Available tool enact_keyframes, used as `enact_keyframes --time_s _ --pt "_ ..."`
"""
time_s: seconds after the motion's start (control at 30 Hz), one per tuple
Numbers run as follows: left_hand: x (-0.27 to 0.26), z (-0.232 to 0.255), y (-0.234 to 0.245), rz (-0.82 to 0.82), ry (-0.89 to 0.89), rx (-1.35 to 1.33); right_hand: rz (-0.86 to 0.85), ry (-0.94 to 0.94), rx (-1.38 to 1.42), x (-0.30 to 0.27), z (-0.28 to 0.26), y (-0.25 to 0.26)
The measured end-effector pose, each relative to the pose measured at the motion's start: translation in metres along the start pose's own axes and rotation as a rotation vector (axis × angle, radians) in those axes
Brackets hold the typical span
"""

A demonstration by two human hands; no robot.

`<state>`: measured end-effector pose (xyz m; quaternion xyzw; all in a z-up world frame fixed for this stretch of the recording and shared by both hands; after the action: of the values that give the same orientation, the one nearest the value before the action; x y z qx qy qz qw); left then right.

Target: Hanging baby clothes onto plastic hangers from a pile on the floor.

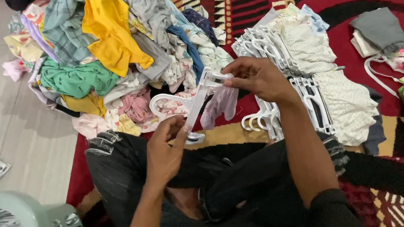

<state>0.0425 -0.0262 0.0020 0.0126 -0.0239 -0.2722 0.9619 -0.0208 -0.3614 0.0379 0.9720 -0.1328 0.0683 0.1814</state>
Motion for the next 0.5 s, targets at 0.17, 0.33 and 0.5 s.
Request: enact_keyframes --time_s 0.17,0.33,0.5 --pt "-0.013 0.047 0.064 0.000 -0.117 0.230 0.092 0.034 0.046 -0.005 0.007 0.019" --pt "-0.021 0.118 0.129 0.059 -0.155 0.443 0.141 0.039 0.103 -0.007 -0.012 0.027" --pt "0.011 0.201 0.128 -0.330 -0.027 0.729 0.123 0.127 0.157 -0.021 -0.073 0.043"
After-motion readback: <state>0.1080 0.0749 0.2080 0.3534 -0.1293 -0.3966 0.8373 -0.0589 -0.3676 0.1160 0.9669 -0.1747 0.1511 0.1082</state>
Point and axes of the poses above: each hand's wrist, its own x-axis towards the middle knuckle, its own y-axis out of the back of the hand, z = x × y, the point moved 5 cm from there along x, towards the middle knuckle, and after that the axes turned 13 degrees about -x, right-handed, at the moved point
